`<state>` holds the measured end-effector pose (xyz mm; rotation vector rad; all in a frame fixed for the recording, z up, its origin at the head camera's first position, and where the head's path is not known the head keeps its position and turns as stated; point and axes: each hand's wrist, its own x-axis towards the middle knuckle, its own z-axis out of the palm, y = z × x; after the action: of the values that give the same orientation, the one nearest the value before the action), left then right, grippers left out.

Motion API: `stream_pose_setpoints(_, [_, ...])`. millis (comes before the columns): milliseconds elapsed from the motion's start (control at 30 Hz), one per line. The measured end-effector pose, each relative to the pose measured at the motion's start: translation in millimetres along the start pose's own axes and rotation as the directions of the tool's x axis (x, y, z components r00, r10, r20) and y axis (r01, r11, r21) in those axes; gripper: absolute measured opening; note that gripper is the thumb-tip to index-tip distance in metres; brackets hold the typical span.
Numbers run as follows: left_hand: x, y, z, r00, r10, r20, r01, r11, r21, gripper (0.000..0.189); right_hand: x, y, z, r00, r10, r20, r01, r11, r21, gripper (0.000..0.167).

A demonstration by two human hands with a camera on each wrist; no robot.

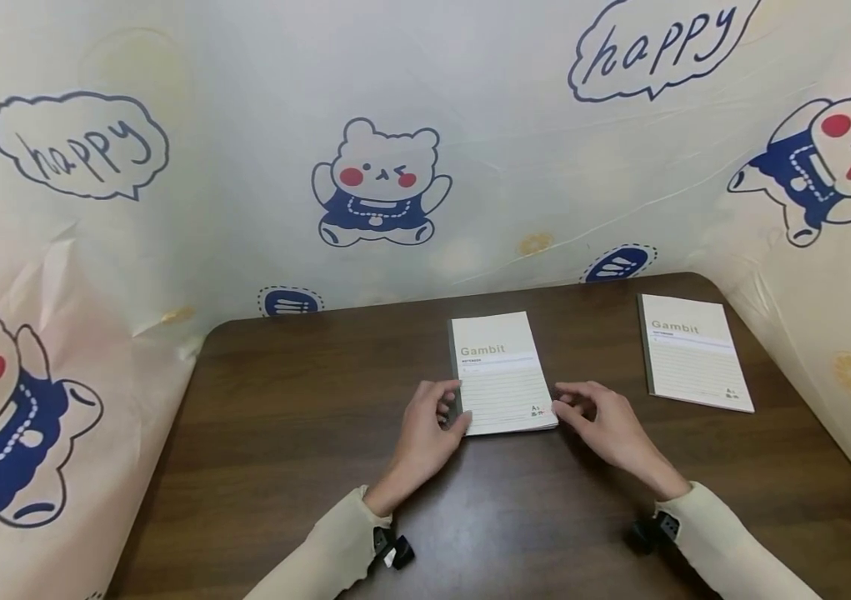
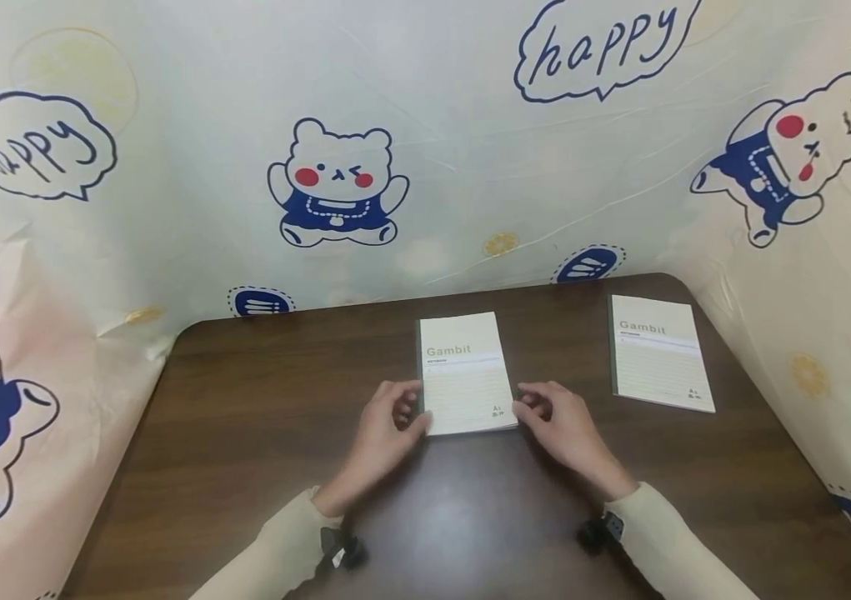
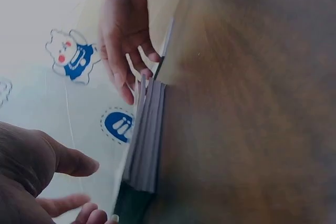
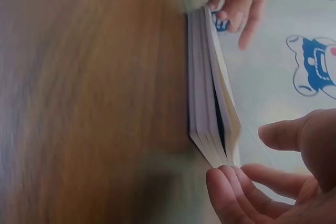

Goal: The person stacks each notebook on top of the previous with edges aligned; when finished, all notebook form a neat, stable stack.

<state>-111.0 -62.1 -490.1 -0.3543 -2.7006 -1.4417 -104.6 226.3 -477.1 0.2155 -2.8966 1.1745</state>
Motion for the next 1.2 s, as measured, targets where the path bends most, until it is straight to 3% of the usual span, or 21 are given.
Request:
stream_pose_setpoints(133, [7.6,14.3,5.9,0.991,0.126,0.039,-0.129,0.986,0.107,0.032,-1.9,7,-17,0.999,-0.031,-0.041,0.030,0.999,-0.025,0.037])
stream_pose_setpoints(267, [18.4,28.3,16.8,0.961,0.235,0.148,-0.257,0.954,0.153,0.025,-4.2,18,-37,0.995,-0.061,-0.083,0.057,0.997,-0.059,0.038])
stream_pose_setpoints(400, [31.6,41.0,30.4,0.911,0.290,0.294,-0.362,0.904,0.228,0.028,-8.1,35,-57,0.988,-0.077,-0.131,0.063,0.992,-0.108,0.038])
stream_pose_setpoints(567, [43.6,55.5,49.7,0.824,0.317,0.470,-0.501,0.796,0.341,0.040,-14.8,63,-78,0.987,-0.045,-0.153,0.020,0.987,-0.161,0.042])
stream_pose_setpoints(767, [56.9,73.0,86.8,0.726,0.277,0.629,-0.609,0.684,0.402,0.059,-24.1,98,-102,0.982,0.027,-0.187,-0.065,0.977,-0.205,0.045])
stream_pose_setpoints(833, [60.8,79.1,99.4,0.691,0.230,0.685,-0.636,0.644,0.425,0.066,-26.2,108,-108,0.979,0.045,-0.197,-0.091,0.969,-0.229,0.046])
stream_pose_setpoints(933, [66.1,87.5,115.8,0.646,0.140,0.750,-0.654,0.609,0.449,0.073,-29.4,121,-113,0.979,0.073,-0.192,-0.124,0.955,-0.269,0.049])
stream_pose_setpoints(1033, [70.6,94.0,131.7,0.624,0.070,0.779,-0.656,0.590,0.472,0.078,-34.5,132,-118,0.984,0.103,-0.144,-0.142,0.943,-0.300,0.059])
stream_pose_setpoints(1200, [79.5,107.0,158.5,0.610,0.047,0.791,-0.669,0.565,0.483,0.085,-44.9,148,-124,0.987,0.159,0.010,-0.149,0.938,-0.312,0.078])
